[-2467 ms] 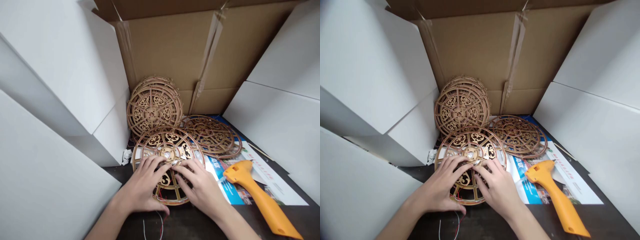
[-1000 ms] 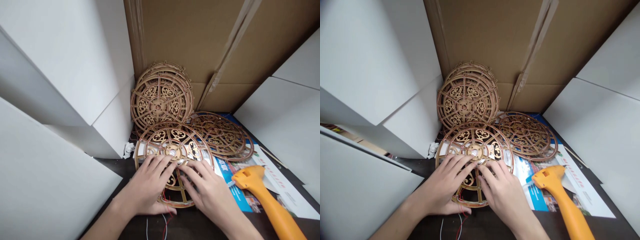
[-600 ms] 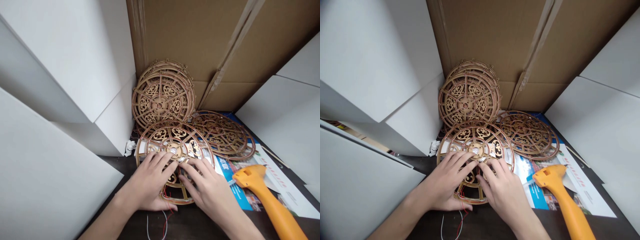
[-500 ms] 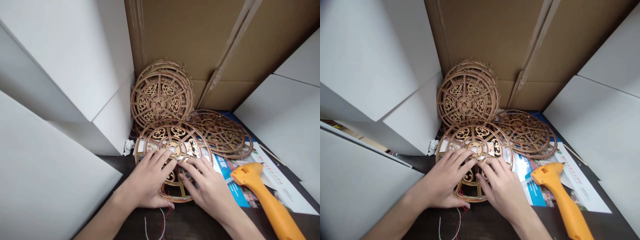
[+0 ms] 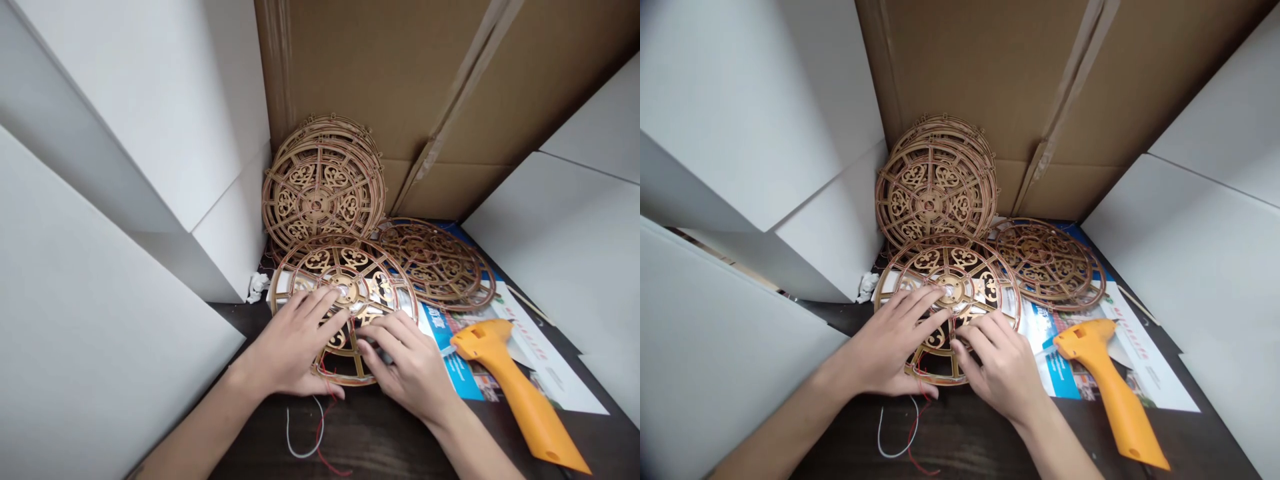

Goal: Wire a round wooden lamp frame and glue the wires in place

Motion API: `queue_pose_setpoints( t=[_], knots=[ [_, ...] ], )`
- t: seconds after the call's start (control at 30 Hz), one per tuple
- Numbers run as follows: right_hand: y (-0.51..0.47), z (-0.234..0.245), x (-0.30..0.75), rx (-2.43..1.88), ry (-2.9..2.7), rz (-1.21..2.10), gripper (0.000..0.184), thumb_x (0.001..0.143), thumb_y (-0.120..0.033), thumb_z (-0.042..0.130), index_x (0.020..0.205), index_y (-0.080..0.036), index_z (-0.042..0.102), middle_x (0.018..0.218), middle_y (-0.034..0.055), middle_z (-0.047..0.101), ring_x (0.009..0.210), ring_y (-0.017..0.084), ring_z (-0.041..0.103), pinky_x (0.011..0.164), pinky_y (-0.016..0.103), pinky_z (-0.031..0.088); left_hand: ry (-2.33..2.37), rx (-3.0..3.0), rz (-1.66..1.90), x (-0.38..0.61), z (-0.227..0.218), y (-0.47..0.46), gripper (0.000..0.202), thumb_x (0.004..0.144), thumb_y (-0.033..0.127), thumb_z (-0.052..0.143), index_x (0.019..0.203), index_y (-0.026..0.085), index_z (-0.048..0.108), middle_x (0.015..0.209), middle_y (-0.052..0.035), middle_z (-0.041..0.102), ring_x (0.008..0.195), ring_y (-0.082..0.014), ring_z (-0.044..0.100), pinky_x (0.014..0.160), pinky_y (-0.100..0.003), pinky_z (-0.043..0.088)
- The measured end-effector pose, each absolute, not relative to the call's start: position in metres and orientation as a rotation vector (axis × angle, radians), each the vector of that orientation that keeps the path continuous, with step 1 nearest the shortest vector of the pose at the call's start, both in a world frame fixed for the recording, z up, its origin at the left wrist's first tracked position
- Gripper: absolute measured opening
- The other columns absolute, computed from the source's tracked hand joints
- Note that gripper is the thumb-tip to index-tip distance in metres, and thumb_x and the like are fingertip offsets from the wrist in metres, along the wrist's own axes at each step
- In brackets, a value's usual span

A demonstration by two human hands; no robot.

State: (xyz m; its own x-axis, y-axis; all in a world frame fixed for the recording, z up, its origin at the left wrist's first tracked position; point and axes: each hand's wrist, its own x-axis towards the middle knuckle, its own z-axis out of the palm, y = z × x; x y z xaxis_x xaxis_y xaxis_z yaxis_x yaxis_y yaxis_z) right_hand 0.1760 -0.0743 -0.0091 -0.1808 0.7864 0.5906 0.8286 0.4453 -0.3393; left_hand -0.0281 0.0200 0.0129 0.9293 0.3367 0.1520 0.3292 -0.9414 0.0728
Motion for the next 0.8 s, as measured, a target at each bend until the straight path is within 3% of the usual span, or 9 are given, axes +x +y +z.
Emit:
queue_pose_setpoints(
  t=[0.1, 0.23, 0.4, 0.57, 0.8],
  knots=[
    [-0.0737, -0.0096, 0.1758, -1.324, -1.967, -0.078, 0.010, 0.096, -0.016, 0.058, 0.093, -0.016, 0.067, 0.083, 0.0059, 0.068, 0.075, 0.017, 0.058, 0.067, 0.031, 0.050, 0.514, 3.076, 0.264, -0.0314, 0.0096, 0.0183, 0.104, 0.070, 0.080, 0.068, 0.146, 0.013, 0.040, 0.157, -0.0212, 0.036, 0.146, -0.0364, 0.031, 0.115, -0.051, 0.030],
    [-0.0736, -0.0114, 0.1763, -1.291, -1.949, -0.092, 0.012, 0.094, -0.012, 0.058, 0.089, -0.016, 0.067, 0.079, 0.0046, 0.067, 0.073, 0.016, 0.057, 0.067, 0.030, 0.050, 0.498, 3.091, 0.280, -0.0338, 0.0052, 0.0183, 0.104, 0.078, 0.084, 0.055, 0.150, 0.012, 0.036, 0.159, -0.0196, 0.033, 0.148, -0.0344, 0.028, 0.117, -0.051, 0.026],
    [-0.0742, -0.0126, 0.1766, -1.288, -1.948, -0.083, 0.012, 0.095, -0.012, 0.057, 0.087, -0.016, 0.066, 0.078, 0.0042, 0.066, 0.072, 0.016, 0.055, 0.065, 0.030, 0.049, 0.486, 3.085, 0.271, -0.0327, 0.0050, 0.0202, 0.101, 0.080, 0.086, 0.047, 0.148, 0.012, 0.039, 0.157, -0.0192, 0.038, 0.145, -0.0346, 0.032, 0.117, -0.051, 0.026],
    [-0.0743, -0.0146, 0.1773, -1.368, -1.914, -0.125, 0.010, 0.096, -0.019, 0.057, 0.100, -0.015, 0.066, 0.089, 0.0077, 0.066, 0.080, 0.018, 0.057, 0.067, 0.032, 0.050, 0.510, 3.067, 0.306, -0.0305, 0.0060, 0.0204, 0.101, 0.078, 0.088, 0.048, 0.146, 0.014, 0.041, 0.154, -0.0189, 0.041, 0.142, -0.0349, 0.035, 0.117, -0.052, 0.027],
    [-0.0742, -0.0174, 0.1780, -1.484, -1.941, -0.088, 0.027, 0.097, -0.030, 0.058, 0.119, -0.016, 0.064, 0.105, 0.0119, 0.062, 0.094, 0.025, 0.057, 0.074, 0.038, 0.053, 0.536, 3.040, 0.314, -0.0298, 0.0061, 0.0184, 0.104, 0.076, 0.088, 0.052, 0.148, 0.014, 0.039, 0.156, -0.0181, 0.039, 0.144, -0.0345, 0.032, 0.119, -0.051, 0.024]
  ],
)
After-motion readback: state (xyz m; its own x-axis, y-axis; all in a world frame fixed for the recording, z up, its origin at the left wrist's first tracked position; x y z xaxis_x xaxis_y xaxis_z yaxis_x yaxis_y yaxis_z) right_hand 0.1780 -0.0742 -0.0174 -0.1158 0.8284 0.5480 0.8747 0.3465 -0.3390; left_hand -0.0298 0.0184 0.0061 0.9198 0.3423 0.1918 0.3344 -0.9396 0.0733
